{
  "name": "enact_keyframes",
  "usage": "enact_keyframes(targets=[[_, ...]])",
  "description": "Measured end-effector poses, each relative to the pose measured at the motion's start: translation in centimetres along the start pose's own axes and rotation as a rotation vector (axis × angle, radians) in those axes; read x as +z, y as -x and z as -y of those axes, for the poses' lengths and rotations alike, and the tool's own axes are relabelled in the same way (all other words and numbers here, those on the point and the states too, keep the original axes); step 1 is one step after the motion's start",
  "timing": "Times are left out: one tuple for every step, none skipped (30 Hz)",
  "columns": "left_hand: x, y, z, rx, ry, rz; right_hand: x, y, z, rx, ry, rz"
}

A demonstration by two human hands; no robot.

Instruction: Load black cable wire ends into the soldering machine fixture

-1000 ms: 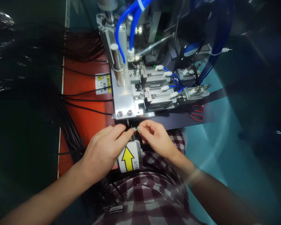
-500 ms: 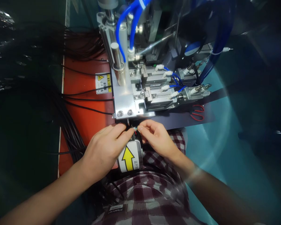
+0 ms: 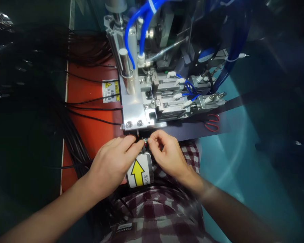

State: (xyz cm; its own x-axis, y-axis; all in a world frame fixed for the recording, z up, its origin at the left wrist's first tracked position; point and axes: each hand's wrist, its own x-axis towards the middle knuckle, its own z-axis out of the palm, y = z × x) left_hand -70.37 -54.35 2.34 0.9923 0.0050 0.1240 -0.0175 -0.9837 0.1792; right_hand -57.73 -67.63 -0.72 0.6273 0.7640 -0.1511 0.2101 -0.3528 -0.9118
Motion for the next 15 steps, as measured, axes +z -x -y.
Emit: enact_keyframes(targets=[[-0.02, -0.01, -0.01, -0.001, 0.006, 0.0, 0.03, -0.02, -0.15, 0.025, -0.043, 0.012], [-0.03, -0.04, -0.01, -0.003, 0.015, -0.006, 0.03, -0.03, -0.31, 0.056, -0.095, 0.034], [-0.03, -0.09, -0.02, -0.002, 0.029, -0.019, 0.0, -0.03, -0.45, 0.088, -0.144, 0.055], [-0.03, -0.14, -0.01, 0.001, 0.046, -0.029, -0.06, -0.01, -0.54, 0.113, -0.182, 0.067], [-0.02, -0.2, -0.01, 0.004, 0.062, -0.038, -0.13, 0.03, -0.58, 0.125, -0.202, 0.064], [-0.01, -0.26, 0.0, 0.005, 0.074, -0.042, -0.19, 0.09, -0.54, 0.121, -0.206, 0.044], [0.0, -0.32, 0.0, 0.008, 0.084, -0.046, -0.21, 0.16, -0.46, 0.105, -0.2, 0.013], [0.01, -0.36, 0.01, 0.01, 0.093, -0.047, -0.2, 0.22, -0.33, 0.084, -0.193, -0.016], [0.02, -0.37, 0.01, 0.009, 0.098, -0.048, -0.15, 0.26, -0.19, 0.064, -0.187, -0.037], [0.01, -0.36, 0.01, 0.008, 0.102, -0.049, -0.05, 0.25, -0.06, 0.049, -0.182, -0.048], [0.0, -0.33, 0.01, 0.005, 0.105, -0.05, 0.07, 0.18, 0.05, 0.042, -0.181, -0.054], [-0.02, -0.28, 0.01, 0.003, 0.107, -0.049, 0.21, 0.07, 0.11, 0.049, -0.19, -0.052], [-0.05, -0.23, 0.01, 0.0, 0.107, -0.047, 0.34, -0.1, 0.12, 0.072, -0.215, -0.041], [-0.09, -0.17, 0.02, -0.003, 0.107, -0.039, 0.44, -0.3, 0.08, 0.111, -0.257, -0.017], [-0.14, -0.12, 0.03, -0.007, 0.108, -0.027, 0.5, -0.52, 0.0, 0.162, -0.314, 0.015]])
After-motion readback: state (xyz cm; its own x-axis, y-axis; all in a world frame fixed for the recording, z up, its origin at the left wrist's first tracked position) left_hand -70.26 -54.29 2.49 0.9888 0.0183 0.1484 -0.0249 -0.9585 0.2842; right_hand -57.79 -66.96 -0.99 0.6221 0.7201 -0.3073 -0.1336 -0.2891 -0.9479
